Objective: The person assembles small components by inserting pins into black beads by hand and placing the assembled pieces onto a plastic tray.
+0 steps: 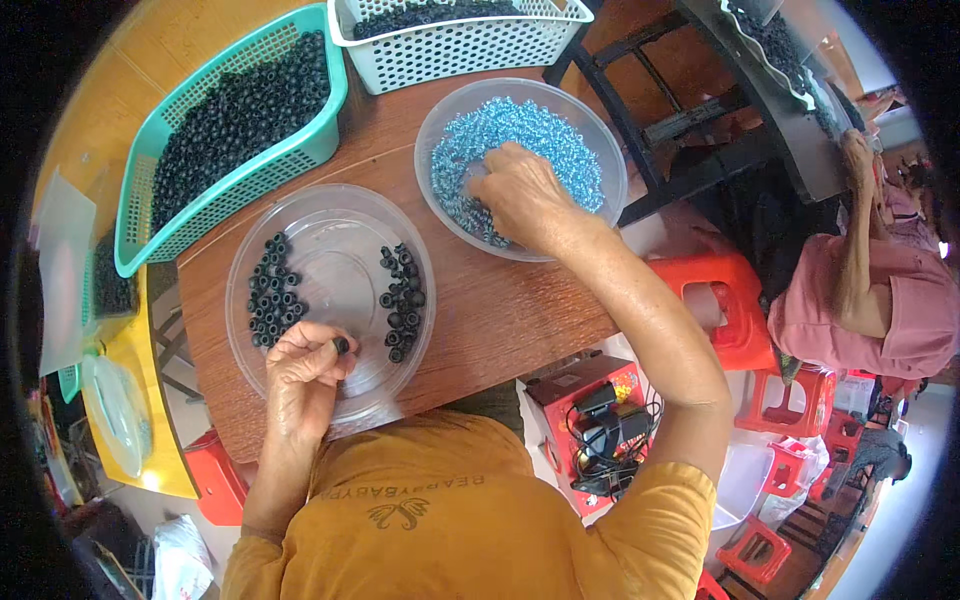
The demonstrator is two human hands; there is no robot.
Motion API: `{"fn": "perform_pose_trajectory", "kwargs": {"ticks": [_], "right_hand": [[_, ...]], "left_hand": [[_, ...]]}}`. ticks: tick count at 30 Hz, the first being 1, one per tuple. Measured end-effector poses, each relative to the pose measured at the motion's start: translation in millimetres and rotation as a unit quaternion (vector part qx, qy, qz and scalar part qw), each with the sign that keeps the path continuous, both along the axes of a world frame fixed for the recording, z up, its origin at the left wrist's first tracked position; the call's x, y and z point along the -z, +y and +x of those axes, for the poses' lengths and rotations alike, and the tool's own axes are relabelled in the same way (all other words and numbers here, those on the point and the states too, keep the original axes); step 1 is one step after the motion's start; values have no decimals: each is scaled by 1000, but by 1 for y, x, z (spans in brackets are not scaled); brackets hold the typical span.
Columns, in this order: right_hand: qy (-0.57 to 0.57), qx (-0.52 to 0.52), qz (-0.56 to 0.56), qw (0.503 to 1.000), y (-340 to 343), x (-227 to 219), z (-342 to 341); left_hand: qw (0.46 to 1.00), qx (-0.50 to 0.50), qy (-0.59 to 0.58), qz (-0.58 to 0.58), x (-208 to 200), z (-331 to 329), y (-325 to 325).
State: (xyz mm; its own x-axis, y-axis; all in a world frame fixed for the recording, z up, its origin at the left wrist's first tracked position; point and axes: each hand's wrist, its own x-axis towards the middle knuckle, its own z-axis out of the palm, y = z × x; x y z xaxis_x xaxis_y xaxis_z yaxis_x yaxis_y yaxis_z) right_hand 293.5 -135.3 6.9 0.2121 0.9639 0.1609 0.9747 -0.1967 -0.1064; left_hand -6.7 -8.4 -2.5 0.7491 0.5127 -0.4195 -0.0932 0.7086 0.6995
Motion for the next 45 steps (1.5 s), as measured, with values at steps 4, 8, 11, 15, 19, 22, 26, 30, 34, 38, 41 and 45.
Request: {"fn": "perform_pose_trajectory", "kwargs": {"ticks": [4,8,11,15,19,22,26,30,34,38,41,45], "right_hand": [[-4,0,19,1000,3,6,0],[22,3,88,996,-3,4,-2],[29,21,123,992,-6,-1,-7],[83,54,172,980,-9,-3,-11],[163,89,189,964,-9,-14,-30],[302,101,206,925,-9,-36,-68],[465,42,122,876,-7,-56,-114],[565,21,64,822,3,-54,-133],[602,31,19,798,9,-53,-138],[612,46,13,790,10,-51,-141],[618,41,21,785,10,-48,-141],[621,59,12,782,12,-48,-144]], "left_hand": [[1000,4,0,3,-3,2,-2],[1000,5,2,14,-7,4,-2],[1000,3,-6,17,-9,4,-3],[1000,5,-14,4,-8,4,-5],[1000,3,-20,12,-12,6,-5],[999,-12,-20,28,-16,10,-6],[998,-17,-27,59,-16,13,-6],[995,-19,-61,80,-15,13,-8],[989,-23,-77,124,-17,9,-10],[989,-33,-69,128,-18,7,-10],[992,-32,-68,97,-19,7,-8],[991,-31,-72,108,-20,4,-9]]}}
